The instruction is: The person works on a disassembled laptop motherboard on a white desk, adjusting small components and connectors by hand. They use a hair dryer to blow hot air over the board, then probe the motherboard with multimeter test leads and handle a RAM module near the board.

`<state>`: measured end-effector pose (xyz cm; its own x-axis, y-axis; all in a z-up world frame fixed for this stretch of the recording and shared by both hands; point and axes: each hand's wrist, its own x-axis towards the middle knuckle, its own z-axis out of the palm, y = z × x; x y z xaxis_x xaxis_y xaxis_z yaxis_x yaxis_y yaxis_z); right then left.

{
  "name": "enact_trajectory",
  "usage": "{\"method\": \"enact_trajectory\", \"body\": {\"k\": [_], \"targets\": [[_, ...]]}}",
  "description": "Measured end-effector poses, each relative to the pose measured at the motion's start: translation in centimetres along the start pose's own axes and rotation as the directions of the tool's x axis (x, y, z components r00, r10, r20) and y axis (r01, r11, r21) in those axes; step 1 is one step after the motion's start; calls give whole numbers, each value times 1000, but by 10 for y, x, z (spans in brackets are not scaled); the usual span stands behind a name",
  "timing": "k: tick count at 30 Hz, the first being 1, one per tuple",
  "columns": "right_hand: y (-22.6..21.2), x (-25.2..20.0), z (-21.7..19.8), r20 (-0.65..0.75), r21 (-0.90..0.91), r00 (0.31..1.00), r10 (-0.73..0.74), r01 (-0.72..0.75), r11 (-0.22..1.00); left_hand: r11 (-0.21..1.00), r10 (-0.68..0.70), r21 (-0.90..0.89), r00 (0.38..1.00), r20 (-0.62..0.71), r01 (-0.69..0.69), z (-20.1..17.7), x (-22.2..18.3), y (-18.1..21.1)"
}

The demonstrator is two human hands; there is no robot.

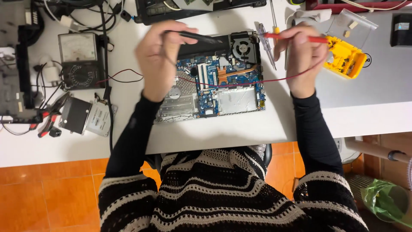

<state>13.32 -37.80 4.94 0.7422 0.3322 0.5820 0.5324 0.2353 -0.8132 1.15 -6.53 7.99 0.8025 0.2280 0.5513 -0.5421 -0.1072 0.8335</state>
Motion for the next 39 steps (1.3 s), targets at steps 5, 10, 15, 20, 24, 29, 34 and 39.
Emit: {"method": "enact_trajectory", "body": {"k": [5,10,15,20,24,29,34,39], "targets": [[12,-13,15,68,37,979,190,-193,981,994,-104,-9,990,93,105,11,-1,-34],[0,-12,40,169,-88,924,342,-332,939,958,-271,120,959,82,261,3,-16,-40],[5,-14,31,65,-236,927,370,-346,908,938,-324,149,945,53,313,5,-29,-44],[13,-12,41,89,-162,923,375,-358,920,937,-288,204,958,-9,284,6,-34,-38],[17,-13,51,255,-428,933,254,-127,895,914,-180,370,984,0,167,9,-30,-36],[15,-14,55,321,-501,921,222,-34,865,905,-127,412,992,18,109,8,-28,-33],[17,-15,54,300,-499,925,234,-57,865,905,-109,419,992,62,73,7,-29,-36],[16,-15,55,309,-515,922,234,-45,856,933,-149,342,986,77,114,8,-29,-34]]}}
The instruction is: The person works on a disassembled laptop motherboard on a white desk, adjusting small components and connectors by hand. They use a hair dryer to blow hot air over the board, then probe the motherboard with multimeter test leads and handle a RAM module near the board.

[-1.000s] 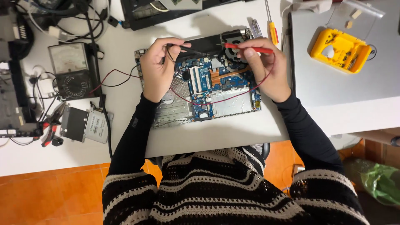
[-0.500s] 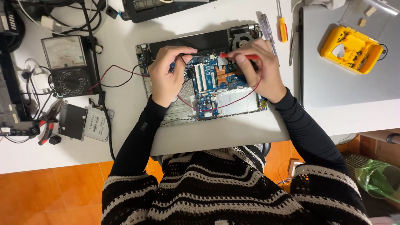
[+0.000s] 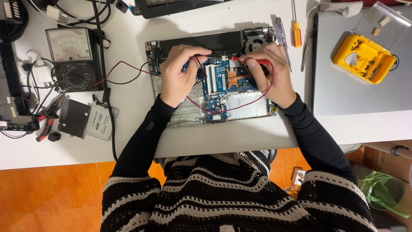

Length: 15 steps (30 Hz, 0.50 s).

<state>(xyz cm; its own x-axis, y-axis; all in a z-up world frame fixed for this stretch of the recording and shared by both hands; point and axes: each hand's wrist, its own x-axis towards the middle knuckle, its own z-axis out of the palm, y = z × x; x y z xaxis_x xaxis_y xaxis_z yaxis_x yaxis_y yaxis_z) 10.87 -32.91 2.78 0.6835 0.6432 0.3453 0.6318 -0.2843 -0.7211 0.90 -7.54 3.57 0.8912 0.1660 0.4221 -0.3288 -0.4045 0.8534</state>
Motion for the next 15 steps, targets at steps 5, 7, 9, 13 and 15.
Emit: {"method": "enact_trajectory", "body": {"k": [5,7,9,13,15], "targets": [[-2,1,0,15,-6,1000,-3,3,1000,1000,-11,20,1000,8,11,0,0,1],[-3,1,0,8,29,1000,8,-9,1000,1000,1,10,1000,11,-1,-1,0,1],[-3,1,-1,11,39,1000,4,-4,999,999,0,32,1000,4,0,-1,0,1],[-4,2,0,14,42,1000,5,-5,999,992,16,122,1000,0,-16,-2,1,1],[-5,2,0,16,42,1000,18,-19,999,996,5,88,1000,0,-5,-1,0,0]]}}
